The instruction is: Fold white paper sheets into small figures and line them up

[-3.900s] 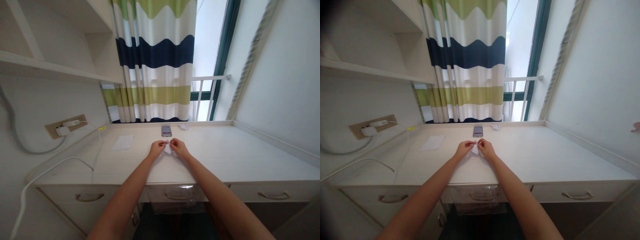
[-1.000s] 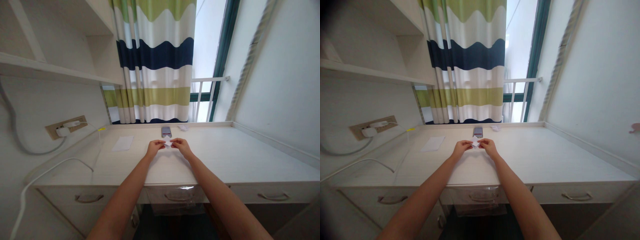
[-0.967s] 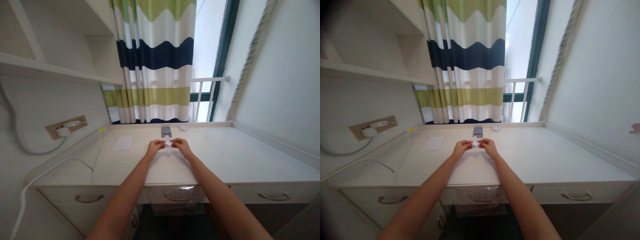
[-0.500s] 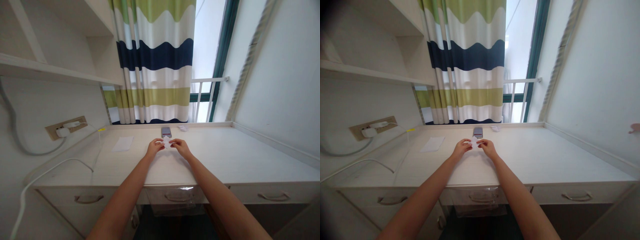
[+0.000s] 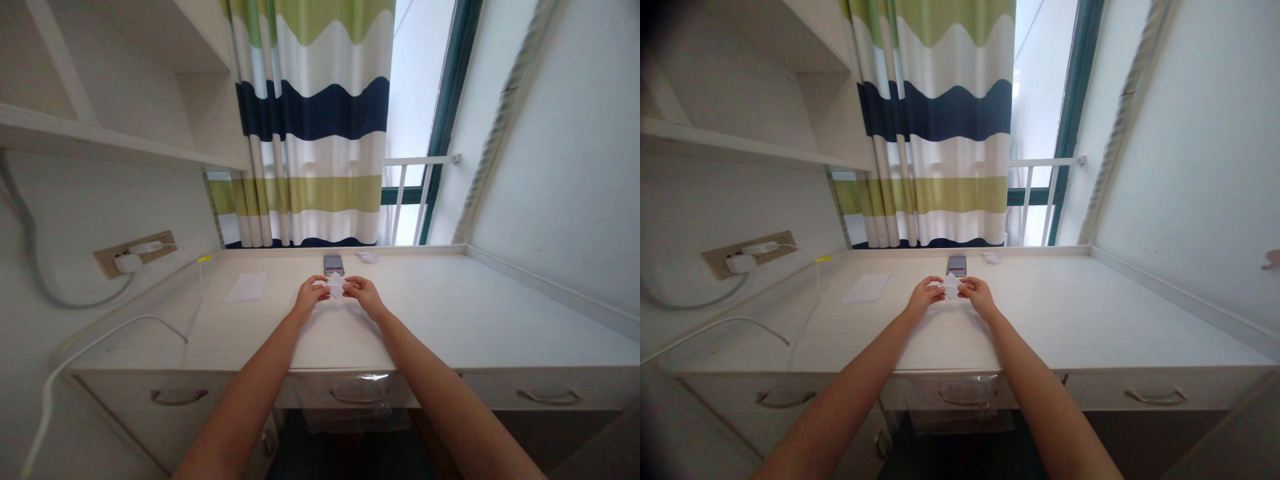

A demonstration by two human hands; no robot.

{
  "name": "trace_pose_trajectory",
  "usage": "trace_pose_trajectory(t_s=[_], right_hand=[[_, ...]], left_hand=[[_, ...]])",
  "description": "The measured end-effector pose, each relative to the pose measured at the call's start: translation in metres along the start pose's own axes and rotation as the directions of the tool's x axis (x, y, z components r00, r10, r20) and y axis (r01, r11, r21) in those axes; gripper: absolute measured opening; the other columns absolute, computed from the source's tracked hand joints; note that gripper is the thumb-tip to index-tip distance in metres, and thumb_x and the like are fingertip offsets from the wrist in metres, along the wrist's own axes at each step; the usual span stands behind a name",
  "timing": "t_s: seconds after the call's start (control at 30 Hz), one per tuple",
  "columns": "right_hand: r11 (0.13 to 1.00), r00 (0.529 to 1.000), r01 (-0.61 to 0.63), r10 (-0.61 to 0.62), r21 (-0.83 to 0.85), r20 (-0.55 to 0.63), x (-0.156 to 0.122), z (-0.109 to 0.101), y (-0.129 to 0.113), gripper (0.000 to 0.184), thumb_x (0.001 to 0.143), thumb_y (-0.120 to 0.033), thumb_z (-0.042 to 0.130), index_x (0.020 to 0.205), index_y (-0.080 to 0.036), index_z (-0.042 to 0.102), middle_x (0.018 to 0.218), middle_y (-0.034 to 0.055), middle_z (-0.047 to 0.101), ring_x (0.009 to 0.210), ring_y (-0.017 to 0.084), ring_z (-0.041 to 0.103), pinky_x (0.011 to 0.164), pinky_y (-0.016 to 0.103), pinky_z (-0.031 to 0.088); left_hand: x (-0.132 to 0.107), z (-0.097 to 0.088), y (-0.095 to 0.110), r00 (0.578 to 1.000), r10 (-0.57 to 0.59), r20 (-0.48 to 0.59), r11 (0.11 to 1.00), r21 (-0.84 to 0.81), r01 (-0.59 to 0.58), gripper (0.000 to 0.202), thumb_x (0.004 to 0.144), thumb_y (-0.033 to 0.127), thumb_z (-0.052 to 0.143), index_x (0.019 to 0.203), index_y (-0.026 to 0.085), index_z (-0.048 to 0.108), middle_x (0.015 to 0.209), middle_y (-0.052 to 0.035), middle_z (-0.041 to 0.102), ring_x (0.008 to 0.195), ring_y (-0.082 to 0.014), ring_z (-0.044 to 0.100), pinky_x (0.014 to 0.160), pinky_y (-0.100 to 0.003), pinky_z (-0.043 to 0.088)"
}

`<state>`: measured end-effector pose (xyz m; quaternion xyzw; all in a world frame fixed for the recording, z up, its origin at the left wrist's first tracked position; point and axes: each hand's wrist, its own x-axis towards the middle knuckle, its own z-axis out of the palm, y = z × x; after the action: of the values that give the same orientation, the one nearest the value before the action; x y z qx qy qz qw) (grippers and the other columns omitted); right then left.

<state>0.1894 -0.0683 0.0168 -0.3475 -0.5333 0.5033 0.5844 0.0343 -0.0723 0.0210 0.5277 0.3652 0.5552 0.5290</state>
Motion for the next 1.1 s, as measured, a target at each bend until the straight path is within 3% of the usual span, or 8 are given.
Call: trace_pose_trajectory(t_s=[0.37, 0.63, 0.77, 1.1], right_hand=[[0.999, 0.999, 0.036, -0.036, -0.018, -0.006, 0.001, -0.001, 0.002, 0.033, 0.047, -0.035, 0.070, 0.071, -0.015, 0.058, 0.058, -0.0011, 0.061, 0.056, 0.012, 0.058, 0.064, 0.031, 0.050], [0.997, 0.998, 0.058, -0.058, -0.056, 0.013, -0.001, 0.002, 0.002, 0.033, 0.049, -0.036, 0.068, 0.070, -0.017, 0.054, 0.050, -0.0051, 0.056, 0.049, 0.010, 0.053, 0.059, 0.029, 0.048], [0.990, 0.994, 0.095, -0.088, -0.100, 0.070, -0.004, 0.004, 0.000, 0.036, 0.050, -0.033, 0.068, 0.077, -0.018, 0.050, 0.048, -0.0079, 0.052, 0.047, 0.009, 0.051, 0.055, 0.026, 0.046], [0.980, 0.991, 0.123, -0.111, -0.158, 0.079, -0.006, 0.003, -0.005, 0.030, 0.054, -0.029, 0.065, 0.078, -0.019, 0.049, 0.045, -0.0088, 0.049, 0.046, 0.009, 0.051, 0.048, 0.022, 0.042]], left_hand=[[0.001, -0.001, -0.001, 1.000, 0.011, 0.015, 0.999, -0.054, -0.010, 0.030, 0.056, 0.028, 0.065, 0.079, 0.015, 0.051, 0.064, -0.0021, 0.062, 0.058, -0.0117, 0.058, 0.054, -0.022, 0.046], [-0.001, 0.008, -0.008, 0.995, 0.085, 0.054, 0.993, 0.080, -0.089, 0.041, 0.051, 0.022, 0.068, 0.080, 0.018, 0.040, 0.071, 0.0003, 0.061, 0.055, -0.0095, 0.057, 0.049, -0.020, 0.045], [0.002, 0.006, -0.011, 0.993, 0.109, 0.045, 0.984, 0.136, -0.115, 0.039, 0.051, 0.020, 0.067, 0.078, 0.018, 0.038, 0.066, 0.0022, 0.060, 0.051, -0.0083, 0.055, 0.046, -0.017, 0.041], [-0.002, 0.006, -0.005, 0.989, 0.143, 0.049, 0.983, 0.113, -0.147, 0.036, 0.052, 0.025, 0.067, 0.076, 0.017, 0.041, 0.059, 0.0026, 0.060, 0.049, -0.0087, 0.053, 0.045, -0.017, 0.038]])
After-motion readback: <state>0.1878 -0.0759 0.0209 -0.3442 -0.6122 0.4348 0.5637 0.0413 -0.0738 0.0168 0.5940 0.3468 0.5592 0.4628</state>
